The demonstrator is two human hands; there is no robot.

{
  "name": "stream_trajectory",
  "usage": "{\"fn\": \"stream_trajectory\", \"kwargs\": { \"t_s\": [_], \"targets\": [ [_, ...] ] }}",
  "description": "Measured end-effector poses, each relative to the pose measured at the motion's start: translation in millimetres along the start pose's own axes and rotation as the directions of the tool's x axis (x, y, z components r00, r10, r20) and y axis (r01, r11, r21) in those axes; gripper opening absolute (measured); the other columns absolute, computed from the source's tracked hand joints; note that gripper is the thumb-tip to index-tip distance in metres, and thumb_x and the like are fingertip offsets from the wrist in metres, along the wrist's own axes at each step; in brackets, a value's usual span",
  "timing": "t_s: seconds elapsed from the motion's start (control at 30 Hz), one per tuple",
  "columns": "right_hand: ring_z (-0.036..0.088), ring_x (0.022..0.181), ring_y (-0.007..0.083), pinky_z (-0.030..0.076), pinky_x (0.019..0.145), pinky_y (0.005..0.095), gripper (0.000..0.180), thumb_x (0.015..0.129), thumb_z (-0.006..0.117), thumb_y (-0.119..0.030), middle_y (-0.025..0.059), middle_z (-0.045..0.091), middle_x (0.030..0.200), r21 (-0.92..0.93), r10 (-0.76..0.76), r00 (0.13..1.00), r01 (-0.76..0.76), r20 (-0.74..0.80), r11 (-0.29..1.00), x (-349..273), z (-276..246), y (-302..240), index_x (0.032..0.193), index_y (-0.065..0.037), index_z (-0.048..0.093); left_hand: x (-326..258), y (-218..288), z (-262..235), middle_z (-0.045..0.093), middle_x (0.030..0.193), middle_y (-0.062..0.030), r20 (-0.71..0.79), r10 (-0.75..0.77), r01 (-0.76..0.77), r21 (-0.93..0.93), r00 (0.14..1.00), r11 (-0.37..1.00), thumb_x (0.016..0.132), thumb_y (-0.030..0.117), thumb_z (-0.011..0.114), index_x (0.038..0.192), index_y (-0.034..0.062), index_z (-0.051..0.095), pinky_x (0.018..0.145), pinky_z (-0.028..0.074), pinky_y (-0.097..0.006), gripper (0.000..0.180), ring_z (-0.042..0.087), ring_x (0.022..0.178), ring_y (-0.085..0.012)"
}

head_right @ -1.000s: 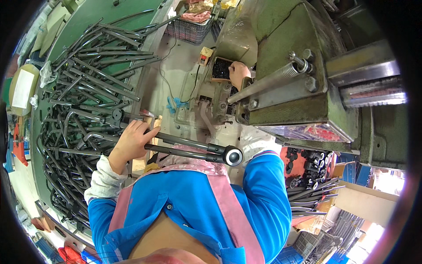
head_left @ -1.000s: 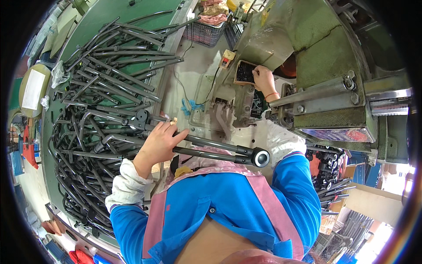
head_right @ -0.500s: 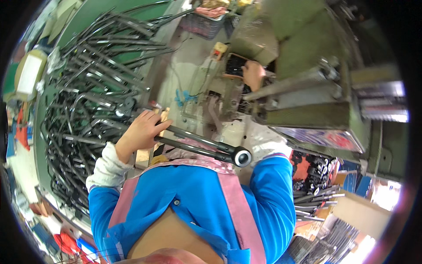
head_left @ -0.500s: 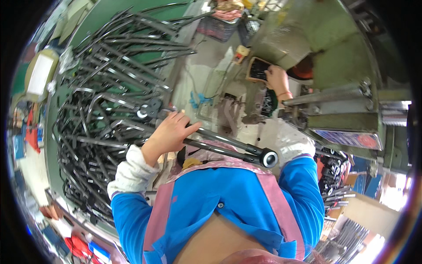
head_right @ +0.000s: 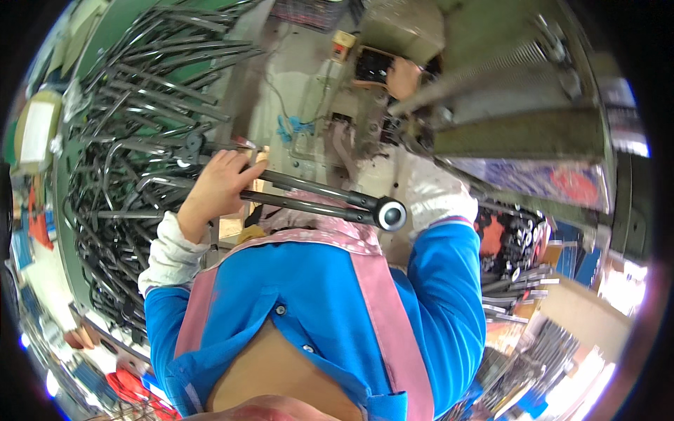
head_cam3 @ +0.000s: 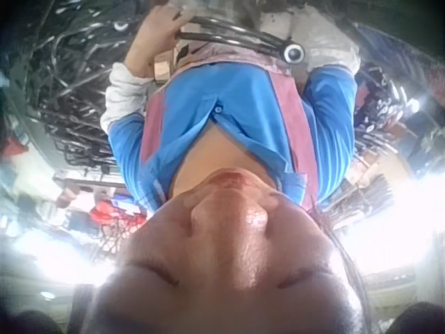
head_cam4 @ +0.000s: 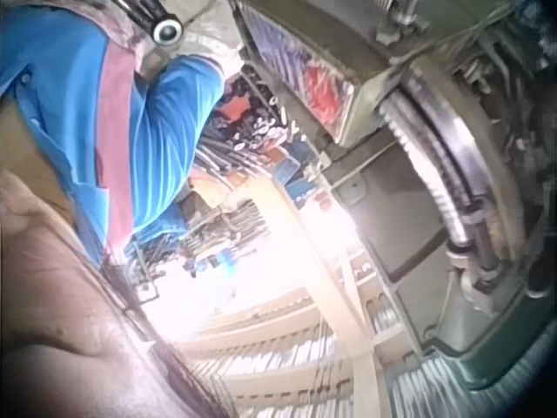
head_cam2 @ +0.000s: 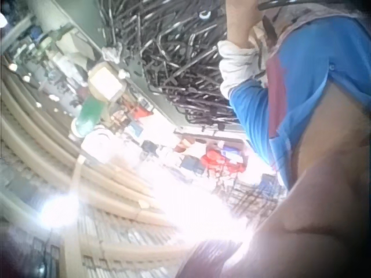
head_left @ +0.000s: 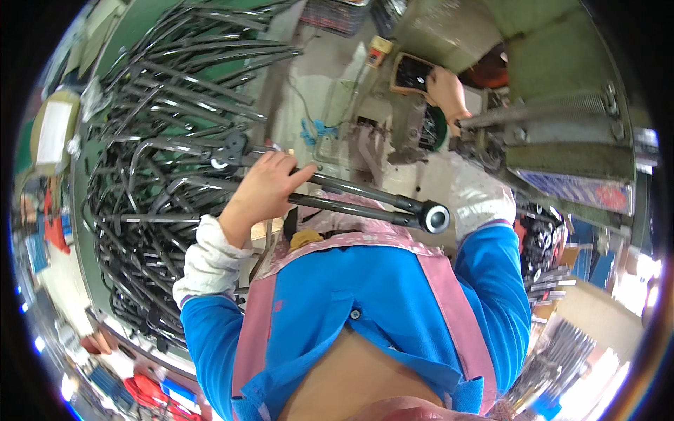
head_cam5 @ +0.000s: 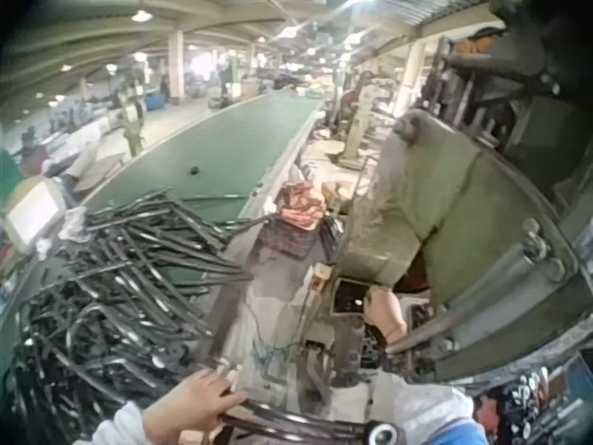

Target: The person picks up metal rods and black plastic rings from a pile, inserts the rings onto the rods, and places the rods into a machine. The person then removes the assembled parts and places them on a nearby table.

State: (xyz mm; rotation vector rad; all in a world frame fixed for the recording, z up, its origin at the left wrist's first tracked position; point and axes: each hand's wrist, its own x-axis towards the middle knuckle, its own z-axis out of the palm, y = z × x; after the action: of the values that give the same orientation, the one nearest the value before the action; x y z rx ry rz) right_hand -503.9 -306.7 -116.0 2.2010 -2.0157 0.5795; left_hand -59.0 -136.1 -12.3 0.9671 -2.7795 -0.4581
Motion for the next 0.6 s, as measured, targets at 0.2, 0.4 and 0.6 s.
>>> {"fn": "stream_trajectory", "kwargs": {
  "t_s": [0.2,0.4,0.6],
  "targets": [
    [0.068,0.068,0.0245,0.053,0.062,0.0369,0.019,0.080,0.073,-0.015,0.0140,0.069,0.078,0.401,0.090,0.993,-0.051,-0.077,0.915,-10.7,-14.7,8.2,0.091,0.000,0.068,-0.1,-4.7,3.5,0.060,0.102,-0.0141,0.009,-0.003,0.003,0.002,1.000,1.000,0.060,0.002,0.074,0.125,0.0102,0.060,0.086,0.044,-0.042,0.067,0.057,0.096,-0.0328],
    [0.068,0.076,0.0175,0.056,0.066,0.0334,0.015,0.085,0.072,-0.008,0.0089,0.070,0.086,0.771,0.227,0.973,-0.166,0.028,0.615,-87.5,-81.6,-8.1,0.096,0.001,0.068,6.2,-2.0,0.4,0.061,0.096,-0.0105,-0.041,0.001,0.001,0.046,0.999,0.999,0.062,0.002,0.074,0.120,0.0073,0.065,0.083,0.046,-0.039,0.058,0.058,0.093,-0.0297],
    [0.068,0.082,0.0175,0.059,0.070,0.0322,0.015,0.088,0.068,0.002,0.0084,0.070,0.094,0.904,0.302,0.936,-0.280,0.182,0.323,-155.0,-143.3,-73.7,0.103,0.003,0.067,8.4,-11.2,5.4,0.059,0.094,-0.0101,-0.054,0.058,-0.056,0.036,0.997,0.998,0.064,0.003,0.074,0.123,0.0075,0.064,0.083,0.046,-0.040,0.060,0.057,0.091,-0.0304]
  ]
}}
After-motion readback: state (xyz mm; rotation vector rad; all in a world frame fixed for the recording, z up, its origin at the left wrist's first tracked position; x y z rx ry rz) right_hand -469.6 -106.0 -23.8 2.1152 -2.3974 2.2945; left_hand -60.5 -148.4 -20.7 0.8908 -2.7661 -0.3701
